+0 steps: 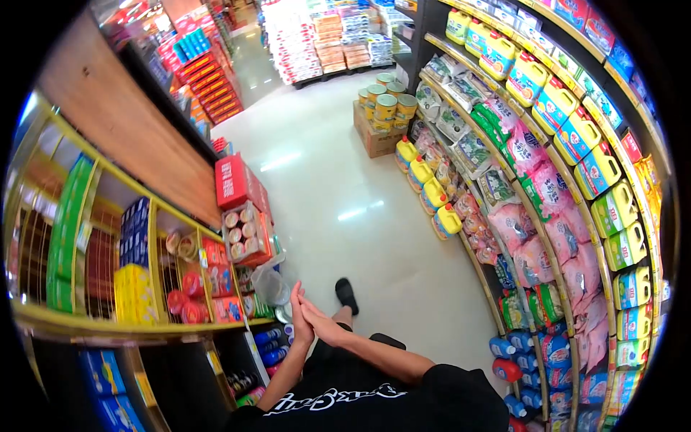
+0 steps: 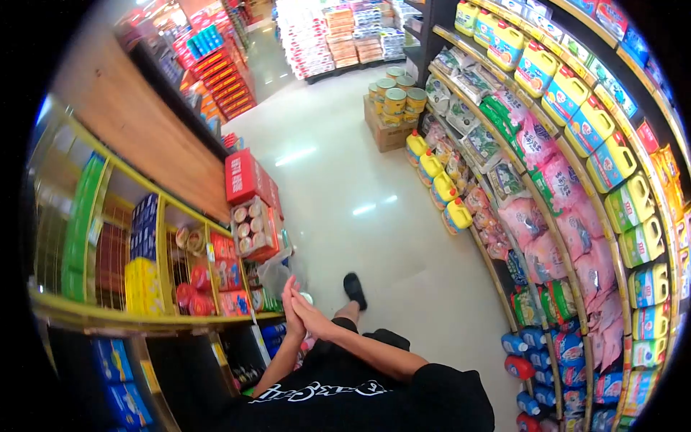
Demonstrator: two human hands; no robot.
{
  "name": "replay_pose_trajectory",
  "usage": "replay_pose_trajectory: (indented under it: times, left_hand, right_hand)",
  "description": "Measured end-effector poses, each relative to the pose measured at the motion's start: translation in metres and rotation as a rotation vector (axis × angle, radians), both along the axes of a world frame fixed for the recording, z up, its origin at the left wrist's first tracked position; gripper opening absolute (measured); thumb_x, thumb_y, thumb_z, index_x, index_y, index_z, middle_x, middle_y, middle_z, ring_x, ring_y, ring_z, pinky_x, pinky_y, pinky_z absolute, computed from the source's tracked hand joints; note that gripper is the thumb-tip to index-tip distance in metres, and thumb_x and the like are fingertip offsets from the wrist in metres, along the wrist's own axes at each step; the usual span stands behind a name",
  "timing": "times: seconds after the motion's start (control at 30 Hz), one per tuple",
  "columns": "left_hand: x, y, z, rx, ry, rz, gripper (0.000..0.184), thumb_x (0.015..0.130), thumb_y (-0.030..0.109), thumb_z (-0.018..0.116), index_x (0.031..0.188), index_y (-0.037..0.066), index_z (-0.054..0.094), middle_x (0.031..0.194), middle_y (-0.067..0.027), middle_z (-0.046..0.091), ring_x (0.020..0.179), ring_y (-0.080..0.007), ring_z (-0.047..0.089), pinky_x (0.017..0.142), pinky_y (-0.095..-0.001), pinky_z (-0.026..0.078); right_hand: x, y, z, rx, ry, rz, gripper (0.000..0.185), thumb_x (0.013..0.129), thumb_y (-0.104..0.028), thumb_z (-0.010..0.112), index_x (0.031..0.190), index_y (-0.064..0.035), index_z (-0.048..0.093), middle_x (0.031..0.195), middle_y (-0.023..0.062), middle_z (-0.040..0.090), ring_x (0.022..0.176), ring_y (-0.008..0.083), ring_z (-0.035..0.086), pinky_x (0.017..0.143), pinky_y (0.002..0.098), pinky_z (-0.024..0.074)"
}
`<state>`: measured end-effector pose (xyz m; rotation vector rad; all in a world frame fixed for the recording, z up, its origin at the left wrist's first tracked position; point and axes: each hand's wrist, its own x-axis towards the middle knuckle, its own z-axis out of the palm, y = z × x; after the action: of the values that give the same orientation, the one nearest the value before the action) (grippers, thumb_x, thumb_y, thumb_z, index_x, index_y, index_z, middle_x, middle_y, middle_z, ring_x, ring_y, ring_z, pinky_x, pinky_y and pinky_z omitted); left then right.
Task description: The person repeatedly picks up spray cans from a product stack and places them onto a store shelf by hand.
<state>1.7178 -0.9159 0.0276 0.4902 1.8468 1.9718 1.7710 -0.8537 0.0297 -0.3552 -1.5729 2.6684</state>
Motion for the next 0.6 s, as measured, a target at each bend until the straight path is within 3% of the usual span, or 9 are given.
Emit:
replay_pose_trajectory:
  times: [0.1,0.17,0.27,0.4,0.43,0.57,0.6]
  left_hand:
    - [-0.057,0.045,-0.034,-0.015,0.066,0.046,0.069,0.103,0.051,0.025,0.150,0.002,0.023,0.153,-0.0161,0.029,0.140,-0.0321,0.030,0.115,-0.0432,0.023]
    - [-0.104,0.071,-0.053,-0.026,-0.008,0.051,0.073,0.103,0.057,0.021,0.152,0.003,0.020,0.155,-0.0163,0.026,0.141,-0.0335,0.030,0.115,-0.0447,0.023]
    - [-0.177,0.125,-0.051,-0.001,-0.286,0.018,0.071,0.103,0.057,0.019,0.149,0.003,0.027,0.150,-0.0168,0.037,0.135,-0.0303,0.041,0.113,-0.0443,0.029]
    - [-0.269,0.185,-0.032,0.232,-0.386,-0.440,0.053,0.103,0.045,0.037,0.143,0.010,0.039,0.138,-0.0078,0.052,0.129,-0.0246,0.047,0.108,-0.0448,0.034]
    - [-0.287,0.201,-0.026,0.259,-0.450,-0.512,0.049,0.104,0.042,0.039,0.141,0.011,0.042,0.134,-0.0067,0.055,0.127,-0.0226,0.049,0.107,-0.0436,0.036]
    - [-0.351,0.251,-0.048,0.477,-0.760,-0.547,0.037,0.103,0.037,0.046,0.129,0.012,0.053,0.118,-0.0011,0.063,0.110,-0.0223,0.058,0.100,-0.0428,0.041]
    - [-0.366,0.261,-0.085,0.461,-0.553,-0.506,0.053,0.099,0.039,0.048,0.143,0.013,0.034,0.139,-0.0051,0.036,0.129,-0.0248,0.036,0.109,-0.0427,0.029]
  right_hand:
    - [-0.052,0.047,-0.010,0.116,0.078,0.040,0.066,0.106,-0.040,0.030,0.154,-0.0002,0.008,0.161,0.0145,0.007,0.149,0.0255,0.013,0.119,0.0352,0.0125]
    - [-0.091,0.081,0.019,0.089,0.131,-0.005,0.065,0.106,-0.040,0.031,0.153,0.0006,0.013,0.160,0.0154,0.015,0.147,0.0260,0.018,0.118,0.0357,0.0144]
    - [-0.164,0.149,0.039,0.206,0.135,-0.036,0.061,0.106,-0.039,0.034,0.151,0.0005,0.022,0.155,0.0161,0.029,0.140,0.0274,0.032,0.115,0.0366,0.0233]
    - [-0.243,0.254,0.067,0.205,0.105,0.036,0.055,0.105,-0.038,0.036,0.146,-0.0017,0.034,0.144,0.0156,0.046,0.121,0.0285,0.054,0.105,0.0369,0.0384]
    - [-0.264,0.273,0.067,0.104,0.133,0.018,0.054,0.105,-0.043,0.034,0.144,-0.0059,0.038,0.146,0.0184,0.043,0.118,0.0279,0.058,0.076,0.0297,0.0559]
    - [-0.328,0.324,0.089,-0.548,0.253,0.141,0.059,0.104,-0.046,0.029,0.148,-0.0065,0.030,0.146,0.0215,0.041,0.124,0.0365,0.054,0.057,0.0240,0.0589]
    - [-0.349,0.332,0.092,-0.529,0.259,0.104,0.059,0.104,-0.044,0.031,0.149,-0.0063,0.028,0.149,0.0213,0.037,0.125,0.0370,0.053,0.063,0.0268,0.0596]
